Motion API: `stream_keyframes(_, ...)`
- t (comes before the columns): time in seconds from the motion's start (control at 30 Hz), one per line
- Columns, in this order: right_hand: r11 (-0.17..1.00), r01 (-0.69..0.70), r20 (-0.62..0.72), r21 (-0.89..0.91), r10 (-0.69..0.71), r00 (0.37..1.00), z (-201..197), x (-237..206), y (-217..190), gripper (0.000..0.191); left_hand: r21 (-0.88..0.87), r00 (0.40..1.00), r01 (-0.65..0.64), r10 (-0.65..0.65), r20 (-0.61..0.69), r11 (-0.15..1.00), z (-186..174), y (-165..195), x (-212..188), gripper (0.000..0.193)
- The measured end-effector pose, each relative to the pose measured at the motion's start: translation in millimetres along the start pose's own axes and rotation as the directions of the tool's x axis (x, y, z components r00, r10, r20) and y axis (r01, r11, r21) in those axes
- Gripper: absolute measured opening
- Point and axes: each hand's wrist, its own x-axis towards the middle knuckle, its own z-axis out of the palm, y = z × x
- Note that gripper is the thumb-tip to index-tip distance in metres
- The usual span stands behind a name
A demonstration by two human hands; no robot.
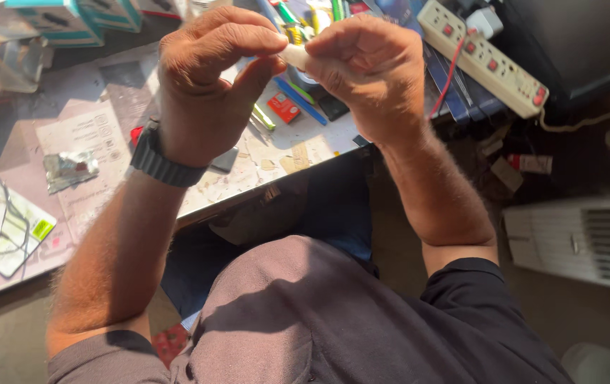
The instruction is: The person repeatedly opens and closes the back cover of a red mobile phone, removes and reinserts the battery, and presses the keypad. The person also handles a small white object and a pair of scissors.
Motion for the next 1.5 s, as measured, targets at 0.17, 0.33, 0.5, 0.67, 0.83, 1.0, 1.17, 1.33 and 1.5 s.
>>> stream_keyframes(0.17,0.993,0.077,-0.291,0.087,-0.048,0.956,-21.6,-59.5,33.4,0.024,0.058,0.972,-0.034,0.020,0.235,0.998,41.8,8.9,19.6,0.026)
stream_keyframes(0.33,0.986,0.158,-0.429,-0.053,-0.166,0.888,-52.2,-117.4,60.8,0.025,0.059,0.928,0.043,-0.062,0.367,0.997,98.0,3.8,16.5,0.018)
stream_keyframes(0.5,0.977,0.190,-0.495,-0.093,-0.211,0.843,-84.1,-152.1,66.7,0.026,-0.018,0.908,-0.003,0.010,0.419,1.000,144.1,1.0,15.2,0.018)
stream_keyframes(0.67,0.977,0.171,-0.535,-0.126,-0.212,0.818,-98.4,-172.8,61.8,0.027,-0.057,0.903,0.049,-0.020,0.428,0.997,176.1,6.3,18.4,0.016)
stream_keyframes(0.83,0.975,0.208,-0.568,-0.083,-0.218,0.793,-105.5,-184.3,61.2,0.029,-0.128,0.902,0.153,-0.086,0.423,0.980,196.9,8.4,17.1,0.016)
stream_keyframes(1.0,0.979,0.200,-0.586,-0.032,-0.181,0.790,-110.8,-192.9,59.1,0.029,-0.209,0.898,0.280,-0.179,0.402,0.937,215.3,5.9,8.9,0.017)
stream_keyframes(1.17,0.986,0.167,-0.612,-0.015,-0.142,0.778,-111.4,-196.8,58.6,0.029,-0.425,0.809,0.566,-0.376,0.453,0.706,228.9,-0.2,-1.5,0.013)
stream_keyframes(1.33,0.988,0.152,-0.620,0.004,-0.117,0.776,-113.2,-199.6,62.2,0.029,-0.583,0.734,0.678,-0.464,0.496,0.448,232.8,-9.5,-7.7,0.013)
stream_keyframes(1.5,0.991,0.133,-0.626,0.021,-0.090,0.775,-112.8,-201.4,66.6,0.028,-0.739,0.680,0.666,-0.495,0.542,0.106,234.9,-13.8,-7.1,0.014)
